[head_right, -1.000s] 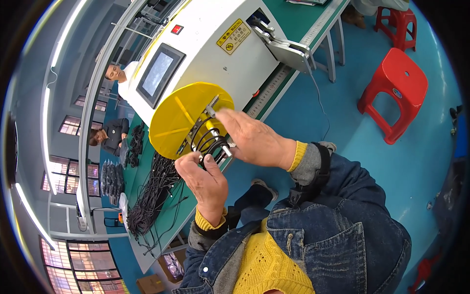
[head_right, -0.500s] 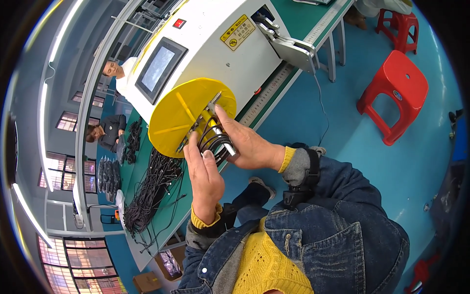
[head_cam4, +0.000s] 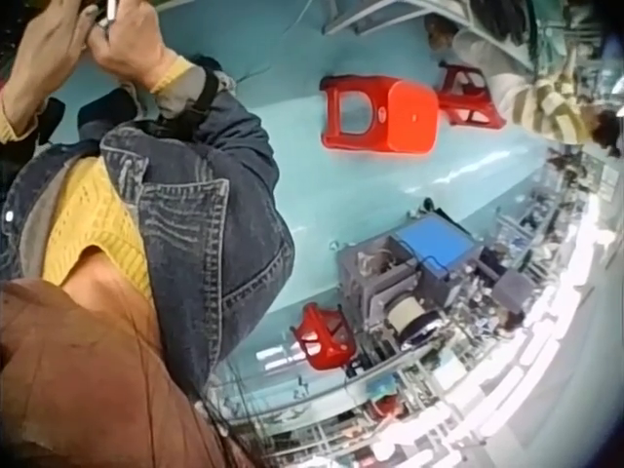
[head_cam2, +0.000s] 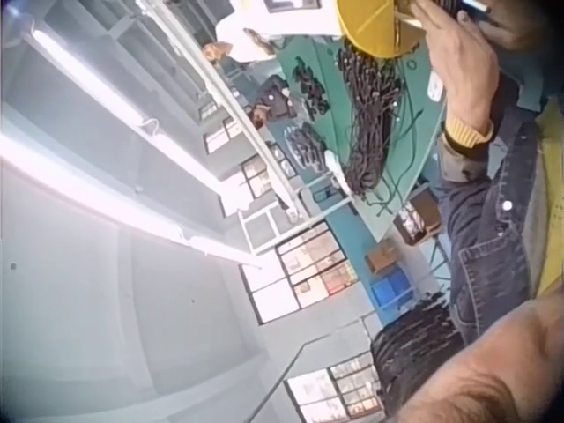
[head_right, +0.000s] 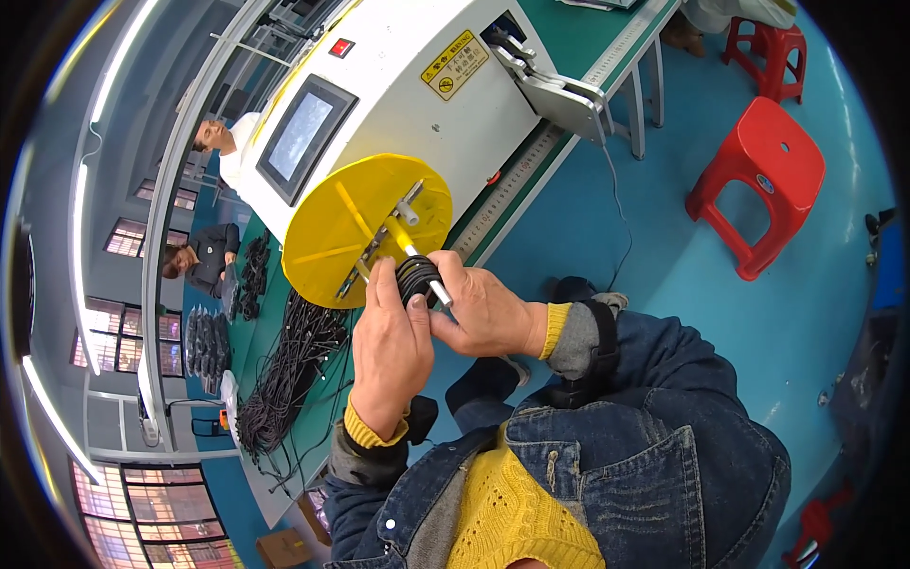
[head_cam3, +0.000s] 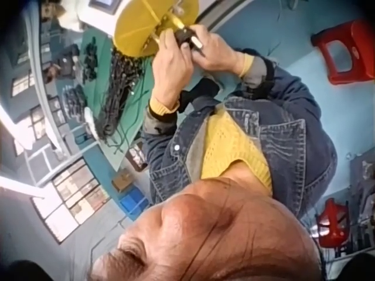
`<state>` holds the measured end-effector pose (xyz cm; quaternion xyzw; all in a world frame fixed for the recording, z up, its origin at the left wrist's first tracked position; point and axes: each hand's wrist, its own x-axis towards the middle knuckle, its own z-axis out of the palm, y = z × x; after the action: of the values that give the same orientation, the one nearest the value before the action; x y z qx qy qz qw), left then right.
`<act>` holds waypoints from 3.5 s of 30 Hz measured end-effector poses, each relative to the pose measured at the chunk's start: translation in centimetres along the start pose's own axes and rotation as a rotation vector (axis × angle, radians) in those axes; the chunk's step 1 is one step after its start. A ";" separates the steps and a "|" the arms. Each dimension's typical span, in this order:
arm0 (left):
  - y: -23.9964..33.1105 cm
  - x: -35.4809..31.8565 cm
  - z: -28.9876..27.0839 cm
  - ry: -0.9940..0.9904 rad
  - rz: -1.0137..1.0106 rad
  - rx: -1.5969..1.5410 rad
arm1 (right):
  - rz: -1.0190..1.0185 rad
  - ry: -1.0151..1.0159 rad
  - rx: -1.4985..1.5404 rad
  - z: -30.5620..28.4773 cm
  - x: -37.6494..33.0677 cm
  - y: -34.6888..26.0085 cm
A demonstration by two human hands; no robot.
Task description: The person picks up a cable from a pile, winds it around the rods of a machine, and removes the coiled cable to secure it with a tie. This process is repeated several times, with the person placing each finished cable in their lap.
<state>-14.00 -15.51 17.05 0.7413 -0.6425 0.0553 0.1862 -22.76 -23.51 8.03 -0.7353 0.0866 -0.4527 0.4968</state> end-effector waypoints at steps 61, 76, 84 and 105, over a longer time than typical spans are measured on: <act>-9.9 -14.6 10.9 -0.802 -0.979 -1.857 | 0.265 -0.727 -0.333 7.6 -7.4 5.7; -12.0 -19.1 11.9 -0.301 -0.980 -1.949 | 0.044 -0.885 -0.196 10.2 -3.5 4.7; -13.1 -19.9 9.5 0.050 -0.951 -2.012 | -0.172 -0.495 -0.619 19.5 5.7 8.5; -10.6 -18.2 10.5 -0.104 -0.819 -1.621 | 0.675 -0.536 0.269 9.5 -6.8 4.0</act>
<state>-8.37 -1.09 -0.63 0.5552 -0.1785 -0.5173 0.6263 -18.28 -15.38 -0.13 -0.6862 0.1304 -0.0663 0.7125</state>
